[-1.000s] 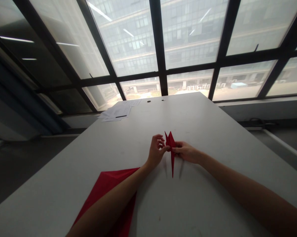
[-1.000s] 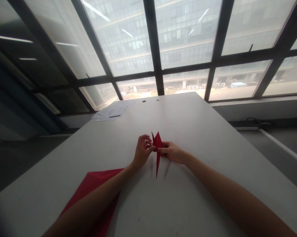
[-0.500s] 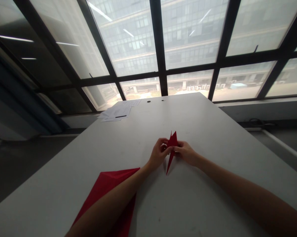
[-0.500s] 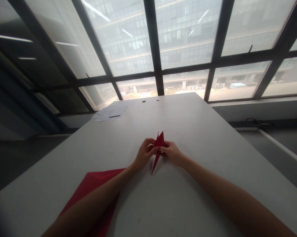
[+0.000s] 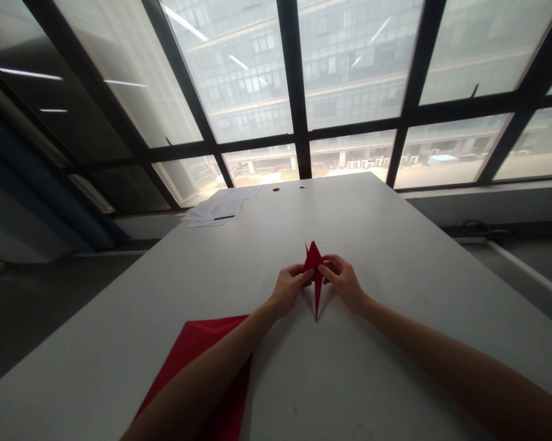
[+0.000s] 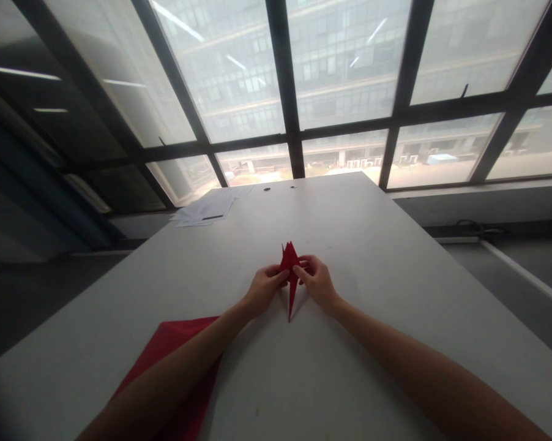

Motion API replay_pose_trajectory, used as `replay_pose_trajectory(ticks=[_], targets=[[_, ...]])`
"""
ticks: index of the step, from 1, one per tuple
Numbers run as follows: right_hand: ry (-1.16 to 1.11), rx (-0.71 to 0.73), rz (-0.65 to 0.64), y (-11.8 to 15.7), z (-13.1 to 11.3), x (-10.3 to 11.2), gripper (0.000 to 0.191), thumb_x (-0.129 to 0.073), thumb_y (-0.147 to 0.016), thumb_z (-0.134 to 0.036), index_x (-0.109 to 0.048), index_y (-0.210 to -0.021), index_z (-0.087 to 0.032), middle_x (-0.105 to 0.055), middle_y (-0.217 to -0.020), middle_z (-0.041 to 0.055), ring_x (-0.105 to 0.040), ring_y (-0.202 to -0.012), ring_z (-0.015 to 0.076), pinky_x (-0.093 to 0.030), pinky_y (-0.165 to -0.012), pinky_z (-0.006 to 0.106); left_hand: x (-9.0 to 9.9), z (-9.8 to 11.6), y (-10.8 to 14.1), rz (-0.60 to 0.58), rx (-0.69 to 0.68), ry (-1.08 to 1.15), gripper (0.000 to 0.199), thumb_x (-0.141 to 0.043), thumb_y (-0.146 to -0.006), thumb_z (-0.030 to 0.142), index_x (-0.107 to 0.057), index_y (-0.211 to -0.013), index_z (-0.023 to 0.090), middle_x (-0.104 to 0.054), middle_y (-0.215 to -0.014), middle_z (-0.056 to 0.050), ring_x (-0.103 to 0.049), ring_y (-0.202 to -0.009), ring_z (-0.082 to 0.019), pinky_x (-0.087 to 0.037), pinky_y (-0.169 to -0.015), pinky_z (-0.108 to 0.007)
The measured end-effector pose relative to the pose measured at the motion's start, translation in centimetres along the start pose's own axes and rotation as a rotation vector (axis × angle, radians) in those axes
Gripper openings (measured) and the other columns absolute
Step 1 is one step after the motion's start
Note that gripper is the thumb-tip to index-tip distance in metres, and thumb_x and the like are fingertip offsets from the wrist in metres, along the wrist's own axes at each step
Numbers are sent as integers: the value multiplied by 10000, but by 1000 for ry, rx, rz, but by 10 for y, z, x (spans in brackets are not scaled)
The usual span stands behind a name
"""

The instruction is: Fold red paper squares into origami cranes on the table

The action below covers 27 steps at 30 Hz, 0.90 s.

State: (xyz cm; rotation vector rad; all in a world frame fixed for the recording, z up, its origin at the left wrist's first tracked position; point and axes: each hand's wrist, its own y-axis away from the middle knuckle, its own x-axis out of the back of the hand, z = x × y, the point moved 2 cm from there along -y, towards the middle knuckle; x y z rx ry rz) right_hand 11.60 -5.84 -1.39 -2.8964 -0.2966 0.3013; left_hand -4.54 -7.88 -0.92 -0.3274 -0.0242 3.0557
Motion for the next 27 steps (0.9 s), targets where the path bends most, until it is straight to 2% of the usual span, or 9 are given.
replay_pose_trajectory(ticks=[3,7,13,18,22,27], targets=[[148,113,70,-1,-4,3,245,-714,-793,-416,-642,-853,-190,-662,-790,34,-586,-678,165,-467,-603,289,4,-1,-3,71,0,101,347,-839,-715,371,-742,-932,119,-738,-940,-110,-681,-789,-173,-537,-784,-322],[274,151,-32,-3,-3,4,231,-704,-800,-401,-671,-768,-174,-671,-737,37,-595,-679,171,-469,-611,289,5,-1,-4,96,3,157,383,-849,-703,375,-732,-945,101,-733,-957,-119,-688,-814,-181,-540,-850,-355],[263,138,-65,-3,2,3,192,-720,-784,-354,-673,-758,-170,-673,-721,35,-593,-652,164,-472,-595,282,2,0,-1,71,19,192,378,-885,-659,306,-734,-926,85,-736,-947,-121,-689,-818,-185,-537,-876,-360],[120,83,-100,-2,5,1,247,-754,-758,-354,-608,-869,-189,-662,-709,8,-604,-641,159,-479,-585,273,2,0,-1,31,19,198,357,-869,-691,286,-723,-943,79,-733,-968,-132,-693,-851,-198,-540,-871,-354],[174,122,-80,-2,3,0,224,-753,-751,-317,-586,-825,-188,-629,-701,-5,-578,-624,143,-461,-560,254,1,0,0,3,20,147,375,-866,-694,274,-715,-970,71,-725,-995,-149,-687,-874,-209,-534,-861,-354],[231,185,-58,-2,-1,2,167,-697,-807,-329,-621,-802,-180,-632,-730,11,-570,-641,145,-460,-559,253,3,1,-2,84,29,143,368,-881,-661,250,-710,-941,83,-713,-898,-108,-652,-753,-154,-520,-756,-296]])
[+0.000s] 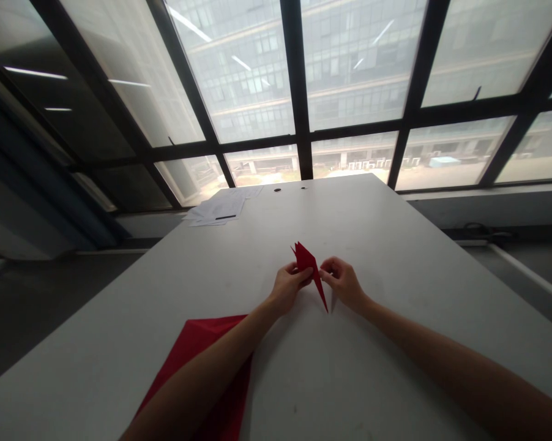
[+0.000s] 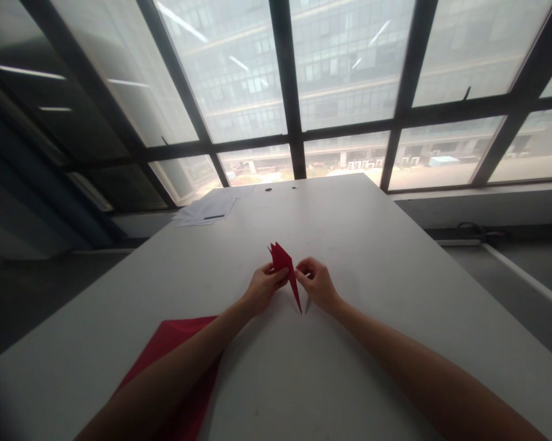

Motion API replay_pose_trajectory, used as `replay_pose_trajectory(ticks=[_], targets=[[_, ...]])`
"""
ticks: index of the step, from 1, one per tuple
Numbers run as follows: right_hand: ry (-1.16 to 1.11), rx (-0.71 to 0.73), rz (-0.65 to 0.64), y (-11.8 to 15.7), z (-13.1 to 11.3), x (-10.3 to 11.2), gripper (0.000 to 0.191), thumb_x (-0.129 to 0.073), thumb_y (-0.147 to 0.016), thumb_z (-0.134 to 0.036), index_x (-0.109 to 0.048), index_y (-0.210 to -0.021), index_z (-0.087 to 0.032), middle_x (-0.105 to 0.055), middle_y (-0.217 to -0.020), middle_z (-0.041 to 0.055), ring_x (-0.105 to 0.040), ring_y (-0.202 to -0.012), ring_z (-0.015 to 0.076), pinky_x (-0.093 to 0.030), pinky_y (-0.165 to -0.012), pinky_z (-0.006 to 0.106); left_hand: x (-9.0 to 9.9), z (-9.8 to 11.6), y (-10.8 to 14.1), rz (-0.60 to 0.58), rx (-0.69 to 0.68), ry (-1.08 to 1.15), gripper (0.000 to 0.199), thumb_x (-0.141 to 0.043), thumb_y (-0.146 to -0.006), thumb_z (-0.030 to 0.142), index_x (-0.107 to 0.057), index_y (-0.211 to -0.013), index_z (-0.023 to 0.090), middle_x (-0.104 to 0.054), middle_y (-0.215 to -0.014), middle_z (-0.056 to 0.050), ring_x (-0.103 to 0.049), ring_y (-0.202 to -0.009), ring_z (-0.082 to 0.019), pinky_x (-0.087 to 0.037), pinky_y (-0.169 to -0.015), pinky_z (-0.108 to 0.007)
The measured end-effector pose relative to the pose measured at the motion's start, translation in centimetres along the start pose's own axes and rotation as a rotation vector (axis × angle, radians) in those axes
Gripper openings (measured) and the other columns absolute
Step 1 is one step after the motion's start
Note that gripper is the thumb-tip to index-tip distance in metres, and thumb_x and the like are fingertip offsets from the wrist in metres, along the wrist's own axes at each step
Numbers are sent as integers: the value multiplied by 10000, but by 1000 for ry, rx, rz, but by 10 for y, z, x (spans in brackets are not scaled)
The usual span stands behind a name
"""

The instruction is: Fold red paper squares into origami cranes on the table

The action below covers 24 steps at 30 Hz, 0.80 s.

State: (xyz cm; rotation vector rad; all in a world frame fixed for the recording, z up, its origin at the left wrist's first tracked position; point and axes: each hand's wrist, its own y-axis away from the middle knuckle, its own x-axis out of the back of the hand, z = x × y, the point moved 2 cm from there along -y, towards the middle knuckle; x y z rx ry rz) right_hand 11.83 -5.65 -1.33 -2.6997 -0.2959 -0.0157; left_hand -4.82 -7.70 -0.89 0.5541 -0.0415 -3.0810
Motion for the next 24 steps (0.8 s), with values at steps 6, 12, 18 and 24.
replay_pose_trajectory(ticks=[6,12,18,24], targets=[[17,35,-79,3,-5,0,147,-670,-836,-330,-672,-853,-185,-682,-800,35,-621,-724,175,-498,-620,278,4,0,-3,39,13,42,381,-874,-681,296,-695,-962,112,-702,-893,-87,-639,-737,-134,-495,-699,-259],[29,21,-137,3,-5,-2,165,-626,-865,-343,-673,-887,-186,-680,-828,41,-623,-755,182,-500,-630,288,4,0,-3,7,33,56,430,-889,-657,318,-695,-975,103,-705,-904,-103,-638,-719,-136,-497,-679,-261],[328,126,-124,8,-7,-6,201,-734,-746,-246,-644,-924,-222,-620,-952,29,-581,-820,177,-489,-651,283,4,-1,-4,95,-8,35,425,-899,-621,335,-693,-917,109,-713,-884,-93,-654,-742,-150,-515,-737,-287],[472,181,22,5,-4,3,62,-627,-846,-185,-633,-799,-225,-614,-867,35,-579,-815,202,-490,-724,334,-3,3,1,121,-54,-86,400,-884,-635,313,-705,-915,91,-716,-836,-106,-660,-696,-166,-504,-684,-289]])
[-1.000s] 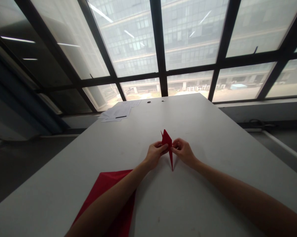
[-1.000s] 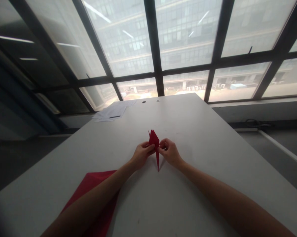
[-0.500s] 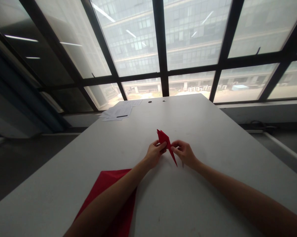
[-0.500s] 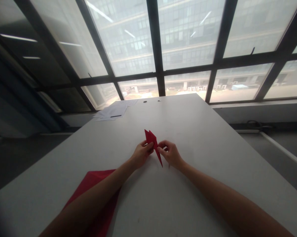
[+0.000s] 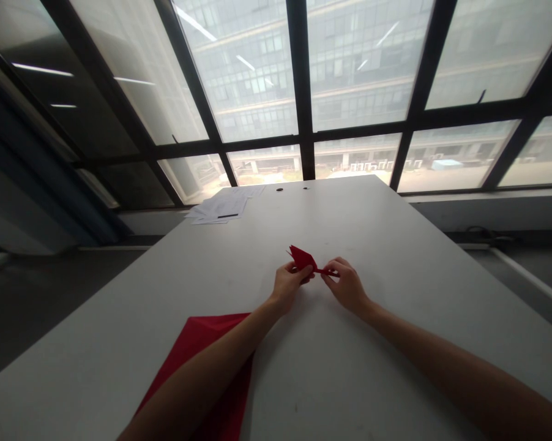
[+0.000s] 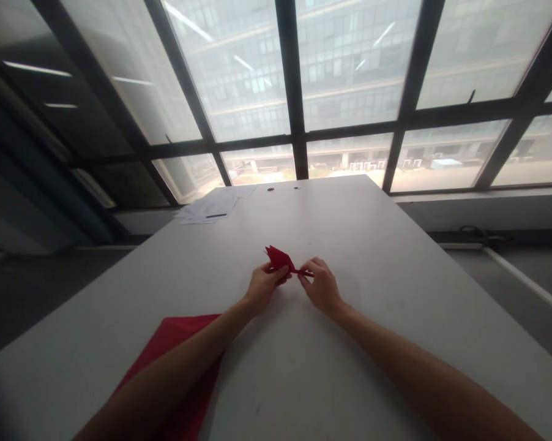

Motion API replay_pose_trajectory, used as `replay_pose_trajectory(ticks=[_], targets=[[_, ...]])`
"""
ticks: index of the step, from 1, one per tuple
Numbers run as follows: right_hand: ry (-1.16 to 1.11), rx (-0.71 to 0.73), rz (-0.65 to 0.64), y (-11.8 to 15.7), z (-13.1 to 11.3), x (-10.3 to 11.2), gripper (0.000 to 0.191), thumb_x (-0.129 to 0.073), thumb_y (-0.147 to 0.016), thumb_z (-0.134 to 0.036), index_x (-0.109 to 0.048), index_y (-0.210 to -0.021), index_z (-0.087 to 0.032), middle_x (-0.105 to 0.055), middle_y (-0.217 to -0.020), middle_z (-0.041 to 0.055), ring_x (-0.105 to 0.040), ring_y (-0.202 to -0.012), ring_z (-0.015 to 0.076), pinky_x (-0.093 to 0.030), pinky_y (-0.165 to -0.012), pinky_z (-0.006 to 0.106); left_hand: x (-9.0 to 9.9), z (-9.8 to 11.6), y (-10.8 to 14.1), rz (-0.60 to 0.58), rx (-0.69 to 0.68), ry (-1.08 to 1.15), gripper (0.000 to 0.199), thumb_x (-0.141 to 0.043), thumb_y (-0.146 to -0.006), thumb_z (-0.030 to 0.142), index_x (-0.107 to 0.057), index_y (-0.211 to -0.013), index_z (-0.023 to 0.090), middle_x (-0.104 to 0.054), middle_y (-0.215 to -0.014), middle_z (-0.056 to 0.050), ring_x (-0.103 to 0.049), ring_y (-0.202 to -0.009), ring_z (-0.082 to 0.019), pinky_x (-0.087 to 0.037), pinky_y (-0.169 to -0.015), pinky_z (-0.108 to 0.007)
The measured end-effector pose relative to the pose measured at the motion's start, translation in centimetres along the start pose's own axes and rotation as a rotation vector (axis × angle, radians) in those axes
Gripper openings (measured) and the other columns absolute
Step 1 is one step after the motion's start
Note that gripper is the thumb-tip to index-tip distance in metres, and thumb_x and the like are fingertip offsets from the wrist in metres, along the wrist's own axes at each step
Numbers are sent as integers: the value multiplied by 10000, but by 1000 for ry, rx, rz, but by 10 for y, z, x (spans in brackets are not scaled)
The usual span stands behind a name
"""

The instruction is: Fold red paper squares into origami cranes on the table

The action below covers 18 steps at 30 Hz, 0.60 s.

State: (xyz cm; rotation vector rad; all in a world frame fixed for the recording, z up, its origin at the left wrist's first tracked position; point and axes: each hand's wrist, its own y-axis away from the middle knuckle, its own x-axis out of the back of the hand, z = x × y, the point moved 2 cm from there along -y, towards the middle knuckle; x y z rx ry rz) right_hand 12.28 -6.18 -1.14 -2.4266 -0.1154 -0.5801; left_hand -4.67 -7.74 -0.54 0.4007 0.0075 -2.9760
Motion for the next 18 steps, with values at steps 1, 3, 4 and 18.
replay_pose_trajectory(ticks=[1,3,4,18], targets=[[25,15,19,-1,1,2,60,-638,-849,-189,-642,-804,-229,-623,-868,40,-581,-835,213,-487,-749,348,-1,1,1,-9,-1,-16,397,-883,-632,310,-707,-910,88,-717,-826,-110,-661,-691,-172,-499,-671,-289],[62,47,40,-4,4,5,56,-666,-845,-196,-663,-810,-239,-642,-879,48,-584,-869,231,-475,-785,370,-1,3,1,-40,1,-56,385,-878,-633,311,-711,-900,88,-716,-807,-110,-656,-681,-174,-486,-647,-280],[72,61,41,-5,6,6,55,-678,-843,-200,-671,-809,-243,-651,-884,50,-586,-877,237,-469,-796,377,-1,4,1,-58,4,-74,378,-873,-636,314,-713,-895,89,-716,-798,-108,-652,-676,-173,-478,-636,-274],[63,280,-159,-15,7,19,76,-708,-865,-329,-714,-844,-257,-710,-862,48,-615,-848,224,-437,-852,397,12,23,-5,-411,142,-372,273,-797,-701,337,-754,-834,102,-692,-721,-79,-574,-604,-134,-373,-551,-230]])
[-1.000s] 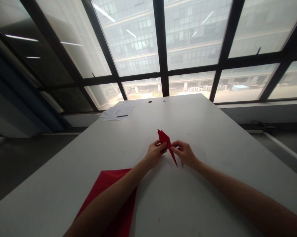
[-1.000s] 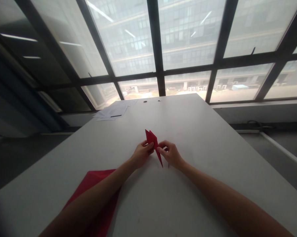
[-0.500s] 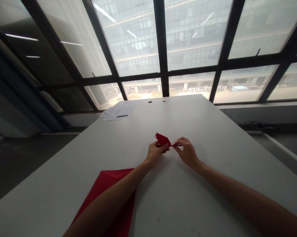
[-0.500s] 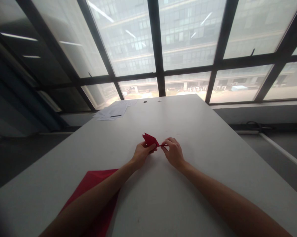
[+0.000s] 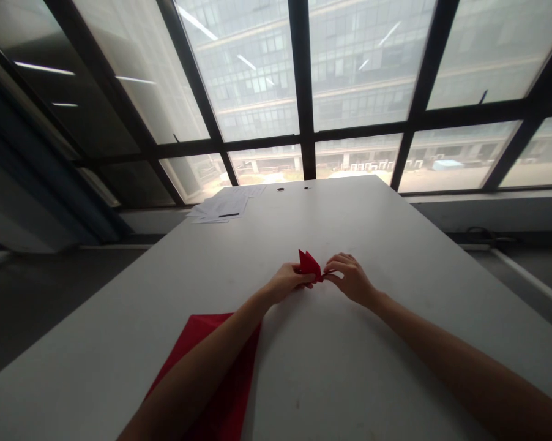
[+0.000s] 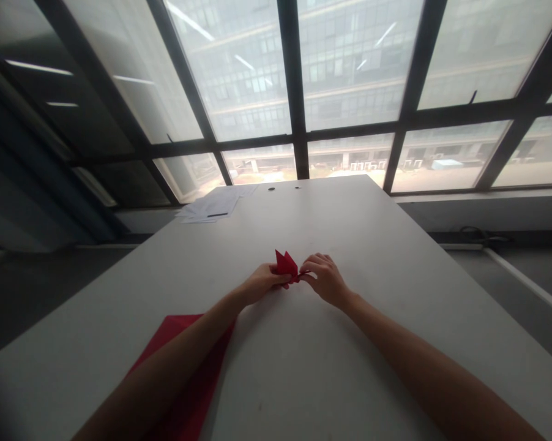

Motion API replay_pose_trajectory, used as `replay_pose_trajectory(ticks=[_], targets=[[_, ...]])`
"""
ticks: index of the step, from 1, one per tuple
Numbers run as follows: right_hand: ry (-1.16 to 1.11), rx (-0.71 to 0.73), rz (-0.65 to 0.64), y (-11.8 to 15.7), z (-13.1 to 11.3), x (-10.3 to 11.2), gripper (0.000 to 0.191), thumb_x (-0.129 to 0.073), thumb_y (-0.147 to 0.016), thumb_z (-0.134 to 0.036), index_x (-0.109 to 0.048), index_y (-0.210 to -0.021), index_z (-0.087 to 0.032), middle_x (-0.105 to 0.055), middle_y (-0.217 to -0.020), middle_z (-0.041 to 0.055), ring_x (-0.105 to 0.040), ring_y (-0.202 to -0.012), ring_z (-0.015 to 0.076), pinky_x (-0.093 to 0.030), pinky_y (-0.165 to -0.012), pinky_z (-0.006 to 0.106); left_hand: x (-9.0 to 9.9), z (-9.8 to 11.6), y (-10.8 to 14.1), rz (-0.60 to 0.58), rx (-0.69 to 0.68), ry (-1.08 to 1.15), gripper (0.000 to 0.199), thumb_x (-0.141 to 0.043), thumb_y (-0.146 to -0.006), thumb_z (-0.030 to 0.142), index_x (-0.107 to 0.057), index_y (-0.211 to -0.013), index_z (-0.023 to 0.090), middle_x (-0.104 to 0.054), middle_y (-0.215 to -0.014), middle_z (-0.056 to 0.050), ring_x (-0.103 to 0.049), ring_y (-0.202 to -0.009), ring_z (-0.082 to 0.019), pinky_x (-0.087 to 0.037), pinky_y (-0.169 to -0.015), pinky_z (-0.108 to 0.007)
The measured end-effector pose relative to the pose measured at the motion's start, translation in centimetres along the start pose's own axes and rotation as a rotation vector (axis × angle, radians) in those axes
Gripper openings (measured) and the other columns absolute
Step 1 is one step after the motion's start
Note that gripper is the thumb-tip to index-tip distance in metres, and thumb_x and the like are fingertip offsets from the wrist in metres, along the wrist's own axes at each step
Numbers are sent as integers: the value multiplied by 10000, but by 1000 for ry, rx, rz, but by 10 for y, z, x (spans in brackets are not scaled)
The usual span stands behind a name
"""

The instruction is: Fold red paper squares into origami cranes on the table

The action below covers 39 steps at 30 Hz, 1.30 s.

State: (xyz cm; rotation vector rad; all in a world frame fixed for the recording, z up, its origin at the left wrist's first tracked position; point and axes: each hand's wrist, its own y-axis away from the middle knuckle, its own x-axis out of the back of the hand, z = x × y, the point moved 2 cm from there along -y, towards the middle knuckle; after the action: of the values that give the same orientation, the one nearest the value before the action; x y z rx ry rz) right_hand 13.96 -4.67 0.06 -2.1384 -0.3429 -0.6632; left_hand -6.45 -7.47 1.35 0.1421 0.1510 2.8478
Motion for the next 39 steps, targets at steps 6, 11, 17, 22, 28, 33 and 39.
replay_pose_trajectory(ticks=[6,11,17,22,28,33,39], targets=[[-285,-193,126,1,2,-2,194,-713,-832,-387,-689,-920,-215,-702,-811,47,-643,-708,193,-534,-659,334,11,0,0,-117,77,-39,301,-796,-704,335,-757,-885,98,-681,-727,-78,-561,-595,-124,-364,-533,-220],[-478,-253,155,1,-5,-6,266,-724,-801,-320,-647,-1033,-216,-703,-846,47,-664,-761,199,-568,-724,363,11,2,4,-208,135,-42,282,-832,-648,311,-755,-818,100,-670,-692,-78,-569,-585,-136,-389,-536,-233],[-373,-218,141,1,-11,-11,243,-669,-792,-211,-662,-1034,-235,-711,-869,36,-629,-746,181,-540,-715,352,-1,-1,6,-280,166,23,232,-858,-607,253,-745,-770,133,-671,-699,-54,-558,-576,-122,-388,-540,-230],[-418,-329,245,3,-2,-14,344,-692,-776,-271,-631,-1110,-215,-688,-933,57,-634,-750,179,-533,-632,303,-6,4,6,-207,93,32,241,-827,-647,239,-747,-840,118,-671,-735,-68,-562,-616,-135,-409,-577,-243],[-536,-481,133,3,4,-20,323,-623,-852,-482,-690,-836,-166,-680,-716,44,-606,-620,166,-485,-556,277,-10,6,4,-52,-113,-11,235,-780,-688,279,-749,-854,116,-657,-734,-54,-524,-618,-129,-360,-573,-239],[-603,-419,56,3,0,-20,335,-666,-822,-497,-717,-886,-171,-725,-793,61,-642,-698,190,-512,-625,298,-12,1,2,-3,-117,-37,249,-774,-696,322,-756,-835,116,-623,-670,-28,-471,-572,-105,-318,-548,-229],[-521,-420,293,1,-3,-12,263,-687,-818,-441,-687,-895,-189,-705,-838,60,-621,-719,182,-494,-606,279,-14,3,4,-23,-130,-69,210,-753,-703,282,-762,-831,116,-616,-661,-23,-467,-571,-110,-320,-547,-233]])
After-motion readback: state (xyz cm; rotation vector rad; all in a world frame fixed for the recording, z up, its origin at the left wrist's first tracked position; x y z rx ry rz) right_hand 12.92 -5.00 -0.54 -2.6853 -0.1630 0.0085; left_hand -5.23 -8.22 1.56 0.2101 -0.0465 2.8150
